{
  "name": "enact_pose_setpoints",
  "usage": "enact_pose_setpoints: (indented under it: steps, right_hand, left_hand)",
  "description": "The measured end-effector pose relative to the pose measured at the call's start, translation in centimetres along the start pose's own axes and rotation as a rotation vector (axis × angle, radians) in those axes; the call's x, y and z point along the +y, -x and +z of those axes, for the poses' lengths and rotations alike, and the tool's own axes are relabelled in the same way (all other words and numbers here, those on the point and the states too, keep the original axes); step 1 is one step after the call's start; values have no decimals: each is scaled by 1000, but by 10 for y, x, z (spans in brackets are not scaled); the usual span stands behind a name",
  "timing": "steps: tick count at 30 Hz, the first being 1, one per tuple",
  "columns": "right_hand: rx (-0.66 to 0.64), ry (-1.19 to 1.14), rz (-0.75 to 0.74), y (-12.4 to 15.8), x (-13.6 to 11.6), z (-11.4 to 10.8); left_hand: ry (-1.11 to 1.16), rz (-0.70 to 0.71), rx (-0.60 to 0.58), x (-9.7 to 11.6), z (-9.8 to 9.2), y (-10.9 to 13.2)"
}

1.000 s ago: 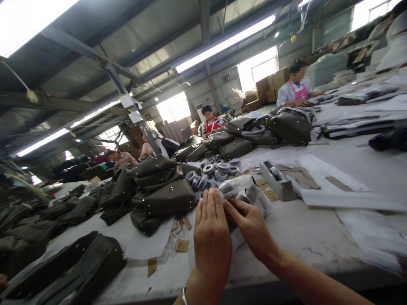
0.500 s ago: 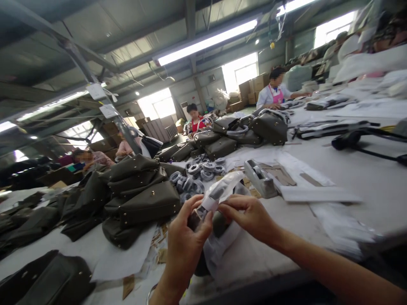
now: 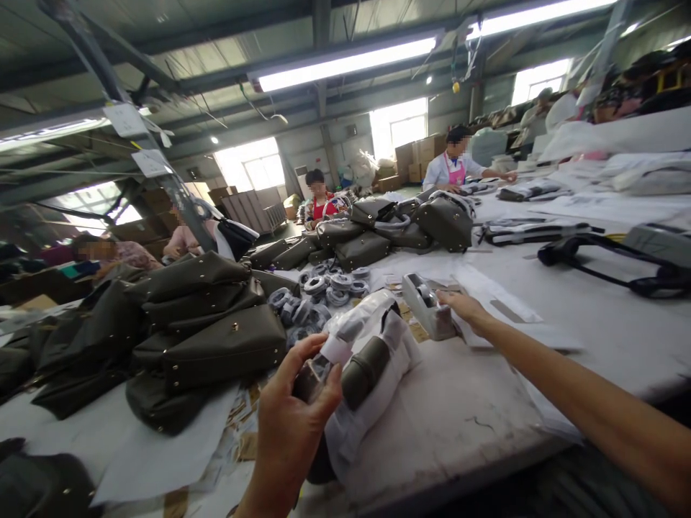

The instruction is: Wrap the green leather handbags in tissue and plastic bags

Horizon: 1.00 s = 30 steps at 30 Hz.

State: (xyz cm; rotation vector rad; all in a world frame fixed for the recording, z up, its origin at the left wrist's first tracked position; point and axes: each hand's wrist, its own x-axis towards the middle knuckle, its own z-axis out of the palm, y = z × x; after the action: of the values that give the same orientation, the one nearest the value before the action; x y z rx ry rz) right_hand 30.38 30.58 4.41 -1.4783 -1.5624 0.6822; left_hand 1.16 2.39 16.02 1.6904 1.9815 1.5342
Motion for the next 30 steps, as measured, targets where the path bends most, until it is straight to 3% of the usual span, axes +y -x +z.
enact_pose_setpoints:
  steps: [8,14,19,23,27,30]
  right_hand:
    - [-42,-422,191,43,0,-12]
    - [-5,-575,375,73,30,11]
    - [38,-608,379,86,36,18]
    - [-7,-635,241,111,-3,11]
    - [-164,-656,-54,149,-75,3]
    - [-314,-766,-195,177,-129,2]
  left_hand:
    - [-31,3,28,-3,-1,-1]
    - [-11,-36,32,-1,0,1]
    - [38,-70,29,0,0,0]
    - [89,-84,27,-1,1,-2]
    - [128,-76,25,0,3,-2]
    - [163,-51,28,1,5,-1]
